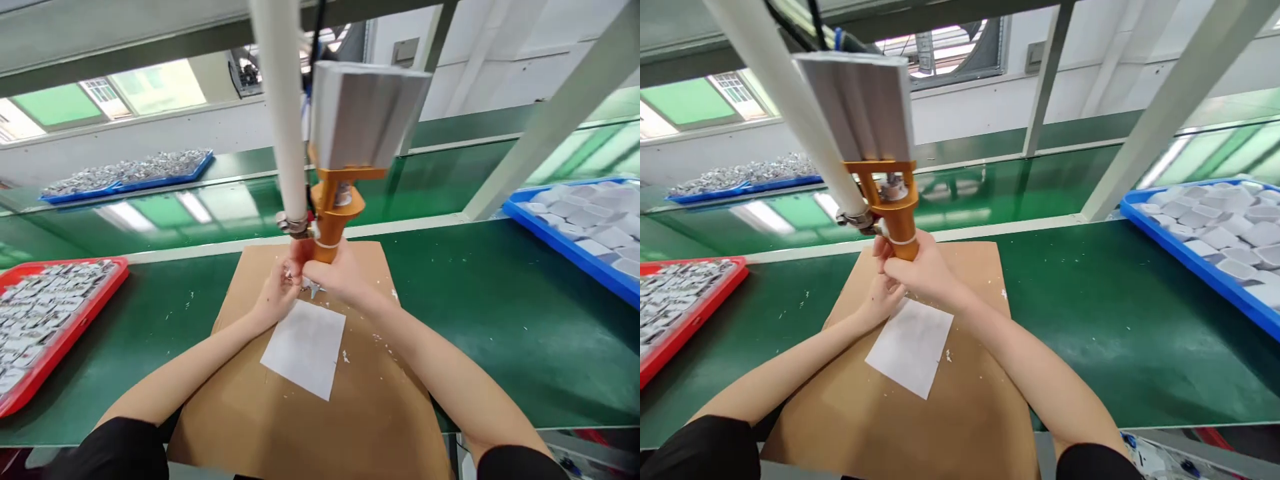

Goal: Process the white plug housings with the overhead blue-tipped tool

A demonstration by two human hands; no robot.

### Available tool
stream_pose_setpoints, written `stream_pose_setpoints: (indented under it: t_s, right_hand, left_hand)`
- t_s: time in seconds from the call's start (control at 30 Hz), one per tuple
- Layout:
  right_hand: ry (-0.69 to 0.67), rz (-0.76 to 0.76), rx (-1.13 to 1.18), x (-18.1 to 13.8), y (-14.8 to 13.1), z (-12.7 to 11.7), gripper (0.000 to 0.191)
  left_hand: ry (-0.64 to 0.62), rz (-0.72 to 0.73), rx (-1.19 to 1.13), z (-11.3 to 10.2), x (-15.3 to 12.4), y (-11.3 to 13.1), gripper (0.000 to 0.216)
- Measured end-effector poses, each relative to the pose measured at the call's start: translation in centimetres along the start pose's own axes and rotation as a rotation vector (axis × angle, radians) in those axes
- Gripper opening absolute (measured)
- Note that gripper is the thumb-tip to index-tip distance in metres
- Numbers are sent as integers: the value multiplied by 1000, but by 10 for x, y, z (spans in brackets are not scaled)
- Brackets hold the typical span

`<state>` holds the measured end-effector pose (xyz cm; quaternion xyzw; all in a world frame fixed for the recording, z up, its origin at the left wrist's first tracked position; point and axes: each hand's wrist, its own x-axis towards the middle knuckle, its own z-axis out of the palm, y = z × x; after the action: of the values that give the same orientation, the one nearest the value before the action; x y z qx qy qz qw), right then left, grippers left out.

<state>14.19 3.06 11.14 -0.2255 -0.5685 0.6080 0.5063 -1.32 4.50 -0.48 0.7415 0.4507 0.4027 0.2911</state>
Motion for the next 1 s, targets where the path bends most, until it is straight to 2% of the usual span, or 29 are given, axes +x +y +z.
stream_pose_setpoints:
  t_s: [0.1, 0.17, 0.3, 0.47, 0.57, 0.73, 1.0]
  right_hand:
    - [-10, 20, -37, -4, -5, 4, 16]
    - [-1, 31, -58, -5, -8, 6, 15]
    - [40, 30, -61, -6, -10, 8, 16]
    - [77, -49, -51, -6, -7, 9, 16]
    - [102, -69, -67, -8, -6, 8, 17]
    - [121, -63, -112, -12, -9, 10, 18]
    - [73, -47, -93, -14, -13, 19, 17]
  left_hand:
    - [-18, 164, 113, 0, -16, -2, 22]
    - [-29, 290, 165, 0, -20, 0, 23]
    - [-94, 393, 228, -2, -24, 6, 27]
    - [-212, 373, 212, 1, -28, 5, 29]
    - [-252, 332, 163, 2, -27, 2, 28]
    - [-287, 361, 183, 3, -27, 0, 33]
    - [-154, 391, 59, 0, -26, 4, 30]
